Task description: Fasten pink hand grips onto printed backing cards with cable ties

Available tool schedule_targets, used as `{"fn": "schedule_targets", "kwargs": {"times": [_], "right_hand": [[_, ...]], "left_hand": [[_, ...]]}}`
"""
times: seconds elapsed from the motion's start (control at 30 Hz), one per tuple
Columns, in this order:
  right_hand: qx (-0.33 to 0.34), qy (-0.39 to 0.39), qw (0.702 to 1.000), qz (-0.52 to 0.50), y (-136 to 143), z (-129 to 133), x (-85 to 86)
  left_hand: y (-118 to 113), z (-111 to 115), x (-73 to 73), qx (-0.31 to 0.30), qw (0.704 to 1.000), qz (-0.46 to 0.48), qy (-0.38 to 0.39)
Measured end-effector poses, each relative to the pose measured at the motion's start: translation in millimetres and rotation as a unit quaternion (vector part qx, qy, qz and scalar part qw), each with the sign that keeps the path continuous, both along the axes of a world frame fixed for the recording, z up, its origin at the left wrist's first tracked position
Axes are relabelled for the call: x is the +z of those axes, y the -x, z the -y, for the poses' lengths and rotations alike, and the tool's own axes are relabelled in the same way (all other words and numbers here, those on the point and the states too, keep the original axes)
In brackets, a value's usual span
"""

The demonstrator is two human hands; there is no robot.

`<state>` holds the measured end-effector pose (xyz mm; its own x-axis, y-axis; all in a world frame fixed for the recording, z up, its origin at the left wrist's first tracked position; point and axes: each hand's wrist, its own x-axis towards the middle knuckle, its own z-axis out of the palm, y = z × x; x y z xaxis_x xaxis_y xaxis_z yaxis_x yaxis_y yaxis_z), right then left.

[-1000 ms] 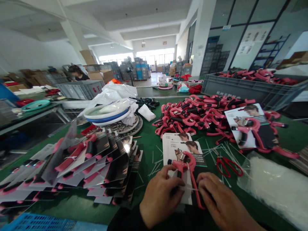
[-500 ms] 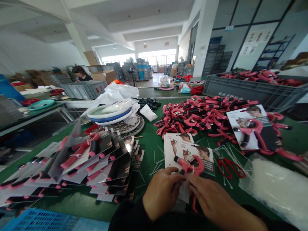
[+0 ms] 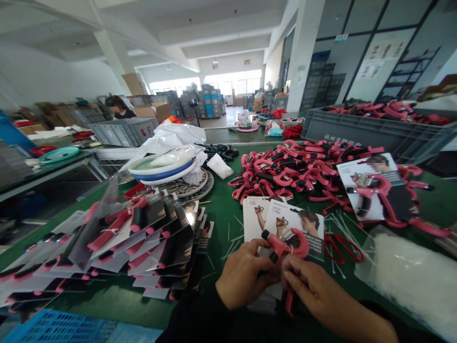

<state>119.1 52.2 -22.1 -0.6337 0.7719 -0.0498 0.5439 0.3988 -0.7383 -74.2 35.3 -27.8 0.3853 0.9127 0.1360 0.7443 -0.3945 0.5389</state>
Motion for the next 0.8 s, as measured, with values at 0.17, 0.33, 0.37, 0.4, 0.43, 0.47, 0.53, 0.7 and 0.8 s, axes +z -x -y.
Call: {"fn": "schedule_targets", "kwargs": {"times": [0.17,0.33,0.37,0.4,0.43,0.47,0.53,0.7,0.8], "right_hand": [[0.002,-0.043,0.999,0.016,-1.2,-4.5,3.9],[0.015,-0.106,0.989,0.099,-4.7,-2.0,4.1],[0.017,-0.113,0.987,0.114,-5.5,-0.6,4.1],[0.021,-0.120,0.984,0.130,-6.1,0.9,4.1],[0.026,-0.130,0.979,0.152,-6.3,2.4,3.9],[0.033,-0.142,0.973,0.178,-6.0,3.9,3.3],[0.044,-0.167,0.958,0.229,-3.8,6.5,0.8],[0.037,-0.220,0.941,0.254,2.0,12.3,-9.9],[0.028,-0.225,0.951,0.212,-3.8,13.6,-6.6]], "left_hand": [[-7.2,-1.7,7.6,-0.014,0.998,-0.043,-0.036],[-10.6,-10.7,8.9,-0.026,0.997,-0.051,-0.043],[-10.9,-12.7,8.7,-0.029,0.997,-0.051,-0.044],[-11.1,-14.3,8.3,-0.031,0.997,-0.049,-0.043],[-11.4,-15.5,7.9,-0.032,0.997,-0.048,-0.043],[-11.8,-16.3,7.3,-0.030,0.997,-0.047,-0.043],[-13.4,-16.7,6.0,-0.021,0.998,-0.046,-0.044],[-18.7,-14.3,4.4,0.039,0.998,-0.041,-0.026],[-17.6,-14.5,7.1,0.068,0.997,-0.035,-0.008]]}}
